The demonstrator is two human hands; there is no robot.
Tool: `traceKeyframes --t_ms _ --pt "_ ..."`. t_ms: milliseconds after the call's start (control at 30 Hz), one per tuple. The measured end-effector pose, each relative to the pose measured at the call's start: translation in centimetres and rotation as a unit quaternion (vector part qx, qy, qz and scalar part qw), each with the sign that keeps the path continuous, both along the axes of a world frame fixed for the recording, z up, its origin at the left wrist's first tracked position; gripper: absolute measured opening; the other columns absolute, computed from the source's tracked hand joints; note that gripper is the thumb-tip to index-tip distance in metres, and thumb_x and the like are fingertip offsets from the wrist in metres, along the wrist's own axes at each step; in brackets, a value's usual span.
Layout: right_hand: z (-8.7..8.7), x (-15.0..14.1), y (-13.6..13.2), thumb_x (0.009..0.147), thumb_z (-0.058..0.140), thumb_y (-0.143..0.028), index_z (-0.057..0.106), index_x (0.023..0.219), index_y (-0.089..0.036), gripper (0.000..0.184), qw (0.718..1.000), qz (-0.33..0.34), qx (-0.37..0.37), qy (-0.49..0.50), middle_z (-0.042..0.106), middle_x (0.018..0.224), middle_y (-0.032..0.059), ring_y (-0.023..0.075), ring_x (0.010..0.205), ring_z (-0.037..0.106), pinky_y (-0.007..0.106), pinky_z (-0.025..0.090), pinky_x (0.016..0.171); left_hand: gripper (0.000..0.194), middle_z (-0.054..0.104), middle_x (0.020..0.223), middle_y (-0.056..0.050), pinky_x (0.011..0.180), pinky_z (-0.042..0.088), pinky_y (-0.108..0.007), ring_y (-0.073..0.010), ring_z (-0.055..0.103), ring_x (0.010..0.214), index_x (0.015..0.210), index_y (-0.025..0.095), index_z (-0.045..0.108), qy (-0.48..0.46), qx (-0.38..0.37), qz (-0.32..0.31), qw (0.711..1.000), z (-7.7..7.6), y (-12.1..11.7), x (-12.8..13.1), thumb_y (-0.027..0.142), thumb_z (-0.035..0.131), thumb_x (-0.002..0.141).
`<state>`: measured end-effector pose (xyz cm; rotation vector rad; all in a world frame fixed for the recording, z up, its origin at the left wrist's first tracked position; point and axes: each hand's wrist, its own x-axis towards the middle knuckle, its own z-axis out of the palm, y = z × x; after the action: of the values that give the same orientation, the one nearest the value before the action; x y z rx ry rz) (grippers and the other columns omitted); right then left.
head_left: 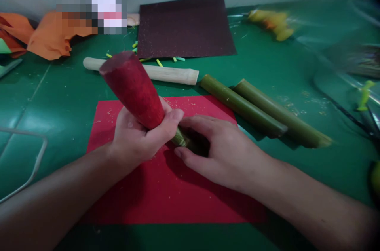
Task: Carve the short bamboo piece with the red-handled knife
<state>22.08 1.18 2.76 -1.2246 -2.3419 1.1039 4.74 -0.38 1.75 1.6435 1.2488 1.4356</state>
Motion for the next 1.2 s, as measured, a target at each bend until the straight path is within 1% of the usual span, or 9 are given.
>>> traceKeyframes --t_ms 133,267,400,500,733,800,967,1067,1200 --pt "-0.04 -0.03 0.04 0.078 0.064 -0.031 0.071 0.107 -0.021 0.031 1.000 -0.004 -0.001 -0.007 0.072 0.088 0.0021 0.0136 0.068 0.057 0.028 0.042 0.061 0.024 0.057 0.054 0.005 0.044 0.043 -0.020 -0.0055 0.046 0.042 0.060 0.019 0.059 -0.003 -0.019 0.024 1.000 0.05 -0.01 0.19 0.020 0.068 0.083" --pt "0.06 -0.05 -0.04 0.078 0.064 -0.033 0.071 0.107 -0.021 0.032 1.000 -0.008 0.002 -0.016 0.074 0.093 0.0030 0.0155 0.072 0.061 0.029 0.043 0.064 0.022 0.057 0.055 0.005 0.048 0.046 -0.021 -0.0068 0.049 0.045 0.065 0.020 0.062 -0.040 -0.040 0.060 0.997 -0.27 0.28 0.30 0.028 0.070 0.084" --pt "0.03 -0.08 -0.03 0.078 0.065 -0.033 0.071 0.108 -0.022 0.032 1.000 -0.006 -0.011 -0.010 0.074 0.092 0.0018 0.0153 0.073 0.061 0.028 0.043 0.064 0.031 0.052 0.054 0.004 0.051 0.047 -0.021 -0.0079 0.050 0.050 0.060 0.019 0.059 -0.050 -0.041 0.025 0.998 -0.58 0.36 -0.08 0.032 0.066 0.087" --pt "-0.04 -0.12 0.02 0.077 0.065 -0.032 0.071 0.105 -0.022 0.030 1.000 -0.008 -0.018 -0.005 0.073 0.091 0.0011 0.0144 0.071 0.060 0.028 0.042 0.063 0.031 0.051 0.054 0.004 0.050 0.046 -0.020 -0.0078 0.050 0.050 0.058 0.019 0.056 -0.044 -0.043 0.000 0.998 -0.57 0.25 -0.32 0.026 0.066 0.087" --pt "-0.17 0.08 0.00 0.078 0.063 -0.030 0.068 0.092 -0.020 0.018 1.000 -0.006 -0.024 0.011 0.068 0.084 0.0010 0.0126 0.068 0.054 0.027 0.038 0.061 0.033 0.051 0.050 0.004 0.046 0.043 -0.015 -0.0052 0.050 0.047 0.054 0.016 0.050 0.036 -0.022 -0.064 0.997 0.15 0.19 -0.28 0.017 0.063 0.084" --pt "-0.20 0.10 -0.01 0.078 0.063 -0.030 0.068 0.093 -0.020 0.019 1.000 -0.005 -0.024 0.011 0.067 0.083 0.0007 0.0125 0.068 0.054 0.027 0.038 0.062 0.033 0.050 0.050 0.004 0.046 0.044 -0.015 -0.0054 0.050 0.046 0.054 0.016 0.049 0.039 -0.007 -0.064 0.997 0.21 0.24 -0.30 0.018 0.063 0.084" --pt "-0.08 0.06 -0.02 0.078 0.063 -0.030 0.068 0.099 -0.020 0.024 1.000 0.002 -0.021 0.005 0.068 0.084 0.0009 0.0126 0.069 0.054 0.027 0.038 0.063 0.032 0.050 0.050 0.004 0.043 0.043 -0.017 -0.0067 0.049 0.046 0.055 0.017 0.050 0.027 -0.015 -0.051 0.998 0.04 0.38 -0.42 0.019 0.064 0.084" --pt "0.05 0.13 -0.02 0.079 0.063 -0.030 0.068 0.097 -0.020 0.022 1.000 0.006 -0.018 0.002 0.068 0.084 0.0015 0.0124 0.068 0.053 0.027 0.038 0.062 0.033 0.050 0.049 0.003 0.042 0.043 -0.018 -0.0073 0.049 0.044 0.054 0.018 0.051 0.025 0.000 -0.062 0.998 0.11 0.46 -0.42 0.021 0.065 0.084" --pt "0.08 0.25 0.06 0.079 0.063 -0.030 0.068 0.094 -0.018 0.020 1.000 0.010 -0.001 -0.006 0.068 0.082 0.0020 0.0121 0.067 0.052 0.027 0.037 0.062 0.037 0.051 0.047 0.003 0.042 0.043 -0.018 -0.0069 0.049 0.044 0.052 0.017 0.050 0.036 -0.006 -0.067 0.997 0.33 0.34 -0.38 0.022 0.068 0.084"
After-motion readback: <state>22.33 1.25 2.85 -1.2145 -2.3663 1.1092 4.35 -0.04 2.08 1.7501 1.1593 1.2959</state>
